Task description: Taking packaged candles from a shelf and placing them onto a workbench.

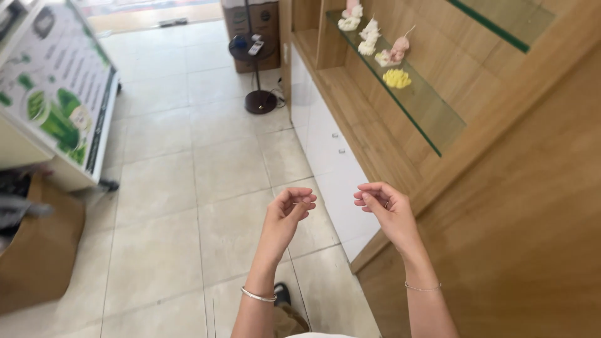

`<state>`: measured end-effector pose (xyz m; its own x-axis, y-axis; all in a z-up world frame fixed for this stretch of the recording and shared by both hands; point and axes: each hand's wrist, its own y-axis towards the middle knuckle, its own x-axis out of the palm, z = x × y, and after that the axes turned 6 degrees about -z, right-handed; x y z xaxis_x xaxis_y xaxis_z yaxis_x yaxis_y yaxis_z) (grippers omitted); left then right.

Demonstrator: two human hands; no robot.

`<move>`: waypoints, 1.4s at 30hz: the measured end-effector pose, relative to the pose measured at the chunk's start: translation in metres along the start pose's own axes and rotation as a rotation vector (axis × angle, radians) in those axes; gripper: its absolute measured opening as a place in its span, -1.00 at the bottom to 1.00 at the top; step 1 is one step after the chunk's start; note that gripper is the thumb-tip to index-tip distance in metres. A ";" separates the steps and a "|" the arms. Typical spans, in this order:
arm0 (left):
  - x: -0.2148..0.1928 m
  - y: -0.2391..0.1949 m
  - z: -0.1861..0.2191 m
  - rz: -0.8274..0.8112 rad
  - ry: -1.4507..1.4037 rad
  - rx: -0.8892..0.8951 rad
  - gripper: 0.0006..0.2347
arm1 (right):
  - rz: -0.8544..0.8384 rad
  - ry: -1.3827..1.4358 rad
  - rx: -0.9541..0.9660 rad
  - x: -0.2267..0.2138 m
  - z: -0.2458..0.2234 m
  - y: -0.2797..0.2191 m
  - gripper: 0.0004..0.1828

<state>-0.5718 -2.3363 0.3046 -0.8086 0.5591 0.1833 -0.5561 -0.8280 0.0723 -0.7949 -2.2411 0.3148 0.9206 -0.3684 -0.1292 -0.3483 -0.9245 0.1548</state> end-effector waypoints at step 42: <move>0.122 0.705 0.212 -0.767 0.056 0.781 -0.57 | 1.063 -0.422 -0.480 -0.110 -0.146 0.542 -0.46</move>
<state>-1.0220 -2.8609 0.5856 -0.3180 0.9225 -0.2189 -0.6563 -0.0476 0.7530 -1.0592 -2.6874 0.5559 0.0615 -0.9980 -0.0113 -0.7054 -0.0514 0.7070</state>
